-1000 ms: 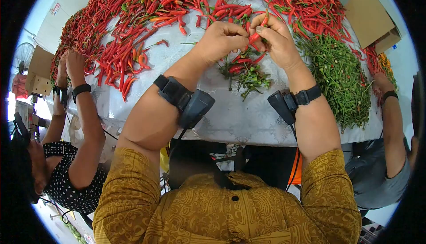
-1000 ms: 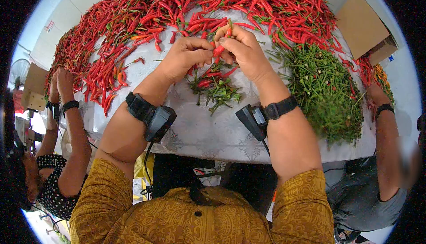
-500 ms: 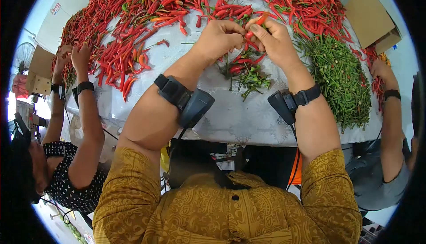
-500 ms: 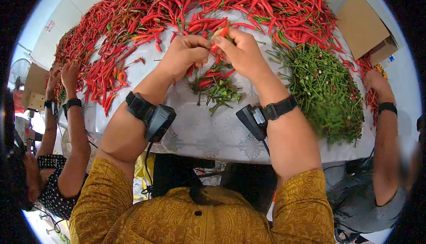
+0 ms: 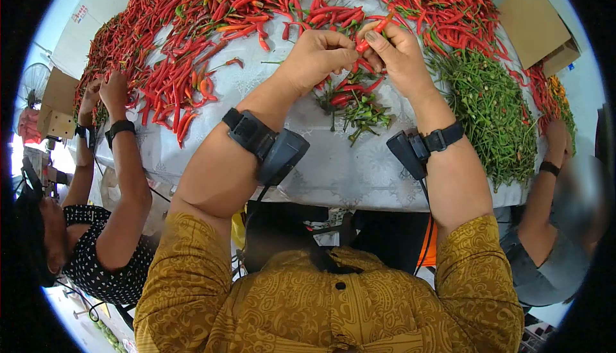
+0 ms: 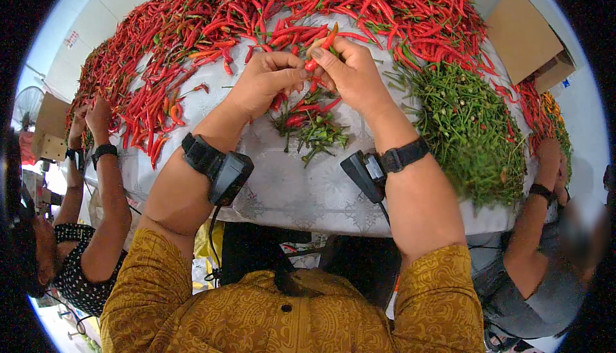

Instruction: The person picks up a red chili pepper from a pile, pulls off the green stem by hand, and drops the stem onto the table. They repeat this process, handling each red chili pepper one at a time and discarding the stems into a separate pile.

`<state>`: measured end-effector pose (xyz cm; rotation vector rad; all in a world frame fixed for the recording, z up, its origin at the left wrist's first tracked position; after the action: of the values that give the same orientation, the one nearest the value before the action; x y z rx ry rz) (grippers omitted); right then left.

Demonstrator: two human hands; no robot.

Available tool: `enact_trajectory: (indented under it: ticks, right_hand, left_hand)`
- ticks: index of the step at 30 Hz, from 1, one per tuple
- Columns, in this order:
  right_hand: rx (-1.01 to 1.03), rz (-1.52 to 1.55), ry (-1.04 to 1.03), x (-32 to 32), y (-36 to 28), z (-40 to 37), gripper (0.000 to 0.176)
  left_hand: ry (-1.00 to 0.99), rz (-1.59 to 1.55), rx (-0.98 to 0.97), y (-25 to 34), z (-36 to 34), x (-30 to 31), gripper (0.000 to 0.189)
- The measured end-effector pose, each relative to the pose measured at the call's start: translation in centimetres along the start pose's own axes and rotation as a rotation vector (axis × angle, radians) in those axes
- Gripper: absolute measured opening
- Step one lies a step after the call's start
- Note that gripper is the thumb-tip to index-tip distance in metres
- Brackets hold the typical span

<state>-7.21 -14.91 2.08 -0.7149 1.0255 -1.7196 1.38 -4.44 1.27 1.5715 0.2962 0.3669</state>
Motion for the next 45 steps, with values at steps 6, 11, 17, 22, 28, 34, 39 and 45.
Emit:
enact_trajectory:
  ticks: [6,11,17,22,28,34,39,45]
  right_hand:
    - [-0.092,0.063,0.008,-0.3,-0.2,-0.1,0.022]
    - [-0.103,0.512,0.284,1.4,-0.4,0.4,0.008]
    - [-0.134,0.575,0.728,8.5,2.1,-0.7,0.008]
    - [-0.116,-0.408,0.514,8.3,1.4,-0.4,0.014]
    - [-0.007,-1.293,-0.081,5.9,2.0,0.0,0.020]
    - [-0.072,-0.936,-0.082,4.2,-0.4,0.2,0.021]
    - [-0.021,-0.589,-0.086,2.9,-1.5,0.3,0.020]
    - [0.017,-0.275,-0.038,1.2,-1.7,0.3,0.019]
  left_hand:
    - [0.005,0.049,-0.017,0.4,-0.3,-0.1,0.009]
    - [-0.047,0.015,-0.124,1.0,-0.7,-0.7,0.011]
    - [0.054,0.294,-0.275,0.9,-0.5,0.0,0.023]
    - [0.270,0.390,-0.404,1.2,-0.3,1.0,0.025]
    - [0.346,0.427,-0.511,1.7,-0.4,0.8,0.016]
    - [0.321,0.499,-0.526,2.0,-0.5,0.6,0.020]
    - [0.235,0.590,-0.420,1.8,-0.4,0.1,0.023]
    - [0.238,0.664,-0.419,1.5,-0.3,-0.2,0.021]
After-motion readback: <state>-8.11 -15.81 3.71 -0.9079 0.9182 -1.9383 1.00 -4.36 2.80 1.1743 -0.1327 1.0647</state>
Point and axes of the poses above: each hand's wrist, its own z-axis towards the middle knuckle, its own x-axis out of the back of the hand, y = z × x, the point moved 5 cm from there along z, towards the middle knuckle, and after that the axes turned 8 degrees about x, right-handed, at the moved point
